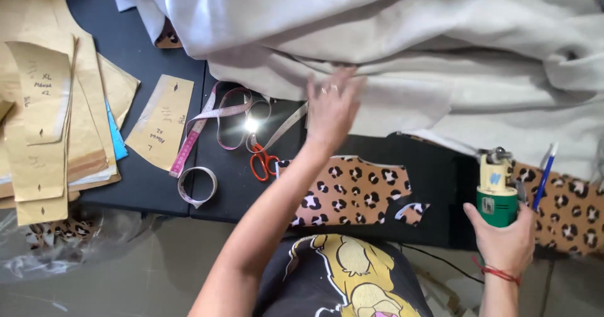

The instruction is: Tracing patterns onto leopard-print fabric and cutting out the pieces using an electric rotary cutter

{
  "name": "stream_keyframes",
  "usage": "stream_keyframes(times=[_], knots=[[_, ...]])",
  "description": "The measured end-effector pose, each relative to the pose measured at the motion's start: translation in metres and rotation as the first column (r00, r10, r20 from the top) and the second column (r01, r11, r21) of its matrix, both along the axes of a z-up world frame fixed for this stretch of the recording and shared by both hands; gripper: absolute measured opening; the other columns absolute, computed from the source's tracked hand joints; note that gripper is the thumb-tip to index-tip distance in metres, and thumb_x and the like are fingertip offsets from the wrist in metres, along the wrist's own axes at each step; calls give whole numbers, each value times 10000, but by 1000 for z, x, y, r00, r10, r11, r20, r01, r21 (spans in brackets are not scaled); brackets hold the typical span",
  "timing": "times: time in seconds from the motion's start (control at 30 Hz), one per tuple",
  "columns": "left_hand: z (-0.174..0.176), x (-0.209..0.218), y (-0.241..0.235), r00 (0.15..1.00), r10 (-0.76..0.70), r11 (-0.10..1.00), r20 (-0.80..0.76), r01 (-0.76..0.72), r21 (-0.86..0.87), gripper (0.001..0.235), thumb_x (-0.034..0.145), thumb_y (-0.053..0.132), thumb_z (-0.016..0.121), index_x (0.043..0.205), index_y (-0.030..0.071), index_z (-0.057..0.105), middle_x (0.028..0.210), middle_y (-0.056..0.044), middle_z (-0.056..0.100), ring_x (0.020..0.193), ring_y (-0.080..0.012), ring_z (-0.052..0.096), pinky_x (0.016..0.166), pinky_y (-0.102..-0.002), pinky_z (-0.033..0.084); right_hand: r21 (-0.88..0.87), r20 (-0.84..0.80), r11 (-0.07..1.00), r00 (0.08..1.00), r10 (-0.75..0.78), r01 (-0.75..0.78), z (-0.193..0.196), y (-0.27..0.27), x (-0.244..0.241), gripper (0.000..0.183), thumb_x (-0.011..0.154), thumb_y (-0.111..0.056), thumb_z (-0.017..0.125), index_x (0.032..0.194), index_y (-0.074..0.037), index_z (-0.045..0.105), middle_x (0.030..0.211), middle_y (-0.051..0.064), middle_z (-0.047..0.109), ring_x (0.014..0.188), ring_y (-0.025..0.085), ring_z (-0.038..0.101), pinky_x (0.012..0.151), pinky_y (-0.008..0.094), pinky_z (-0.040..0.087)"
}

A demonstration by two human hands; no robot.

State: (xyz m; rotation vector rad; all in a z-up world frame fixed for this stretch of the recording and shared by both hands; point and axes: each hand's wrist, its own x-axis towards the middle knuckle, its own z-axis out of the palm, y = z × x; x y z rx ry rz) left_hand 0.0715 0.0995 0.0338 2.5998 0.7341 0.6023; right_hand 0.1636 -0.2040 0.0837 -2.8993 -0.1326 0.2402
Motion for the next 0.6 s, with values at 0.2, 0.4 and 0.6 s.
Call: stream_keyframes(times=[0.2,0.4,0.6], knots=[[19,8,24,995,38,983,-97,-19,183,248,672,237,686,884,178,571,794,-28,566,828,-235,543,1007,-589,104,-77,393,952,868,303,-297,-61,-22,44,740,596,-350,851,1127,47,523,967,235,546,873,387,518,671,472,415],[28,-15,2,994,-17,967,112,-12,256,149,730,208,674,764,170,533,799,-34,518,641,-215,524,929,-449,355,-163,493,883,739,459,-440,-62,5,30,639,652,-361,822,1102,6,554,1045,193,442,997,328,409,794,450,297],[19,-18,-6,996,-82,997,-28,82,-9,93,775,84,518,831,154,546,664,-41,627,629,-231,608,918,-424,387,1,-54,718,717,695,-696,-83,68,-10,432,663,-533,604,802,-127,647,887,103,519,854,291,480,715,399,349]])
